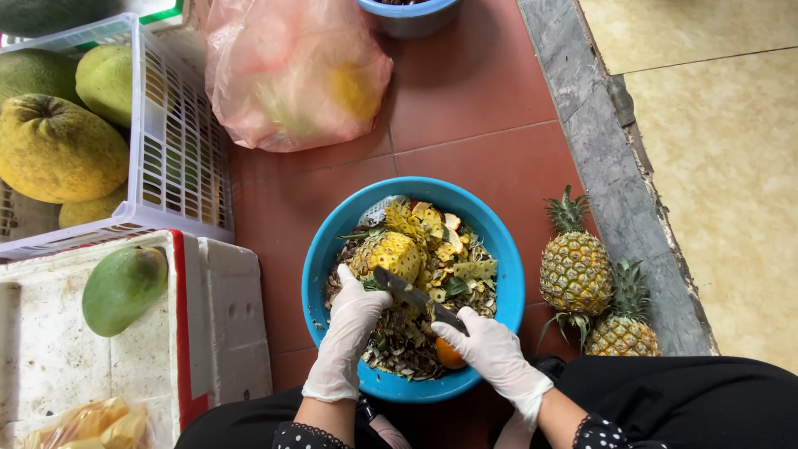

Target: Peeling a pineapple and removing its eyes using a knife over a blue bowl

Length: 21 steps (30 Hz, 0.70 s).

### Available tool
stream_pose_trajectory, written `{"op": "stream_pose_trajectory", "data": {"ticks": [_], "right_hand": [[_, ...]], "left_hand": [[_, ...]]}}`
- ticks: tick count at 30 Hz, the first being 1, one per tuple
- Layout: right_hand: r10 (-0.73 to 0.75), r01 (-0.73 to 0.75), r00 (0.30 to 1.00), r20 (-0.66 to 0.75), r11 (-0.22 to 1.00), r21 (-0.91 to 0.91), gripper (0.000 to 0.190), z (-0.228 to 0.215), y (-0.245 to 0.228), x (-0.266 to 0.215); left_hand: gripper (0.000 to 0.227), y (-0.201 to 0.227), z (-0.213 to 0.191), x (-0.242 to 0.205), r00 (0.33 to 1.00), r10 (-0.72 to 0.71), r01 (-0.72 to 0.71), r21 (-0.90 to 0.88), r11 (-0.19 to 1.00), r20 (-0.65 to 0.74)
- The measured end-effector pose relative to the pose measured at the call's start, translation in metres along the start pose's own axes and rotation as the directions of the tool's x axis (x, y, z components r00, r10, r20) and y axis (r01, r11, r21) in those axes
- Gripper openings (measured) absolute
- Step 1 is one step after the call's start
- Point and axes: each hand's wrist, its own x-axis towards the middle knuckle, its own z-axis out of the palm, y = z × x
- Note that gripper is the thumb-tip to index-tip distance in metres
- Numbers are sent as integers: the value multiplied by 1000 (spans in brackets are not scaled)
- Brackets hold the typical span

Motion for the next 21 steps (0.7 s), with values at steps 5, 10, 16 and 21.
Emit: {"op": "stream_pose_trajectory", "data": {"ticks": [5, 10, 16, 21], "right_hand": [[41, -42, 999, -13, 995, -85, 79, 7, -11, 11], [33, -31, 997, -76, 999, 32, 75, -17, -39, 28], [49, -45, 999, -17, 979, 200, 72, -35, -46, 8], [119, -127, 990, 76, 987, 98, 75, -21, -21, 8]], "left_hand": [[125, -3, 1, 13, 1000, -18, 17, 48, 999, 6], [112, -3, -2, -15, 994, 107, -108, -72, 992, -18], [115, -7, -2, -6, 995, 103, -103, -39, 994, -13], [115, -6, -2, -11, 996, 92, -93, -46, 995, -23]]}}
